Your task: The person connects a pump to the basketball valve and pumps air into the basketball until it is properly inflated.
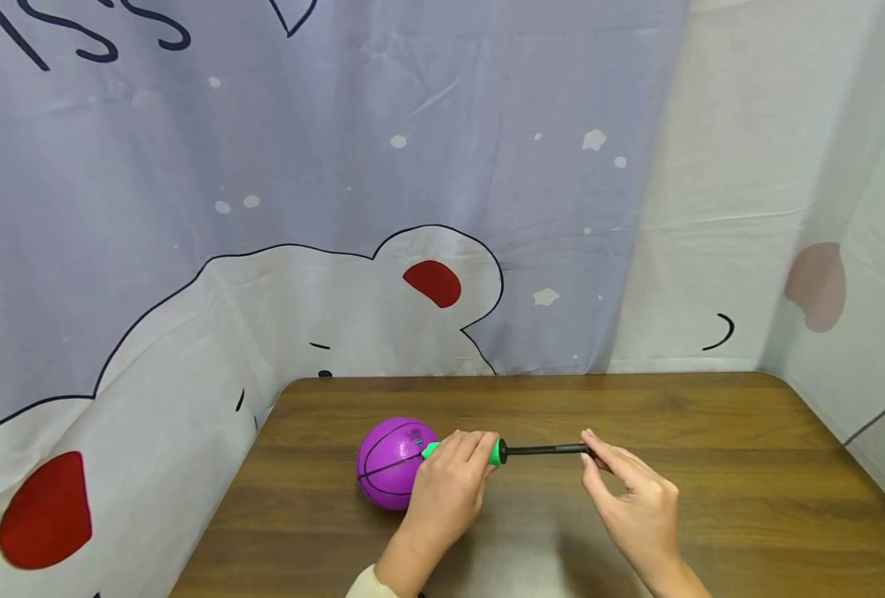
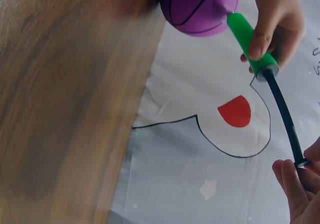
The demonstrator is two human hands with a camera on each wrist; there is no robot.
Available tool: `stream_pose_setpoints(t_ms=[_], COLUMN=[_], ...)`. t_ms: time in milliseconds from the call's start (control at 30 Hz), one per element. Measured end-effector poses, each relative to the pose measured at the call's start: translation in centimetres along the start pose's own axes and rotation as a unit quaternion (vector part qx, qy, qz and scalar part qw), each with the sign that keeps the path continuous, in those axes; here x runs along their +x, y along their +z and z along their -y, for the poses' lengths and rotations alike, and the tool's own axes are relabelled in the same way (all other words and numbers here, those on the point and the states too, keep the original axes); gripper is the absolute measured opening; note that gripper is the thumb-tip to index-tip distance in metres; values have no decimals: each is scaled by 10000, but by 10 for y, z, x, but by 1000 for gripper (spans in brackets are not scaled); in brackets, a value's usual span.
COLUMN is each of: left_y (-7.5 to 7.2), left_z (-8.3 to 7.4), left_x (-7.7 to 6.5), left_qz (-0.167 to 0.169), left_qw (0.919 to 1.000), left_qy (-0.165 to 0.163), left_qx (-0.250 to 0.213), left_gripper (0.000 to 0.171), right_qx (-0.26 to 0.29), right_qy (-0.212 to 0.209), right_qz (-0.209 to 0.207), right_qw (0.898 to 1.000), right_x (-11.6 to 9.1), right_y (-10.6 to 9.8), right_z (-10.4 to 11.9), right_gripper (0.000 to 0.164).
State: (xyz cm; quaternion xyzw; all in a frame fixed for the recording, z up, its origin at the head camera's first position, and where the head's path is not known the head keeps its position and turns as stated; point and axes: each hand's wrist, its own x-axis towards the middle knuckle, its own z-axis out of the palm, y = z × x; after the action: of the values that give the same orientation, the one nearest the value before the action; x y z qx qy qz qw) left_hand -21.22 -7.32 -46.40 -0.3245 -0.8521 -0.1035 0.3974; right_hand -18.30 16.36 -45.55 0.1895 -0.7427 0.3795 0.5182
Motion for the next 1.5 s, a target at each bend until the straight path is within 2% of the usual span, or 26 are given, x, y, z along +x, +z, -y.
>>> stream_pose_setpoints(t_ms=[233,500,700,867,1033,1233,1367,1500], left_y=[-3,-5,-1,1,2,5,6,4], left_z=[2,-1,-6,-13,-20,-20,-17,-13], left_x=[0,0,2,4,4,1,1,1], left_qz=[-54,-90,-324,-291,-215,-165,-226,-146], left_qw=[10000,9999,9988,9984,9980,9990,9992,9994], left_qy=[2,16,246,298,343,206,137,20], left_qx=[-1,90,258,387,482,363,300,328], left_gripper=[40,41,42,43,40,38,40,43], right_qx=[-59,-46,123,369,567,749,619,452], right_qy=[107,290,158,94,149,121,45,25], right_qz=[18,24,50,220,349,409,347,267], right_qw=[9999,9996,9998,9990,9977,9963,9975,9986], right_x=[2,-1,-6,-19,-27,-26,-21,-15], right_y=[-7,-4,14,34,44,39,32,23], right_z=[-2,3,12,20,21,16,11,7], right_gripper=[33,34,33,35,37,37,36,34])
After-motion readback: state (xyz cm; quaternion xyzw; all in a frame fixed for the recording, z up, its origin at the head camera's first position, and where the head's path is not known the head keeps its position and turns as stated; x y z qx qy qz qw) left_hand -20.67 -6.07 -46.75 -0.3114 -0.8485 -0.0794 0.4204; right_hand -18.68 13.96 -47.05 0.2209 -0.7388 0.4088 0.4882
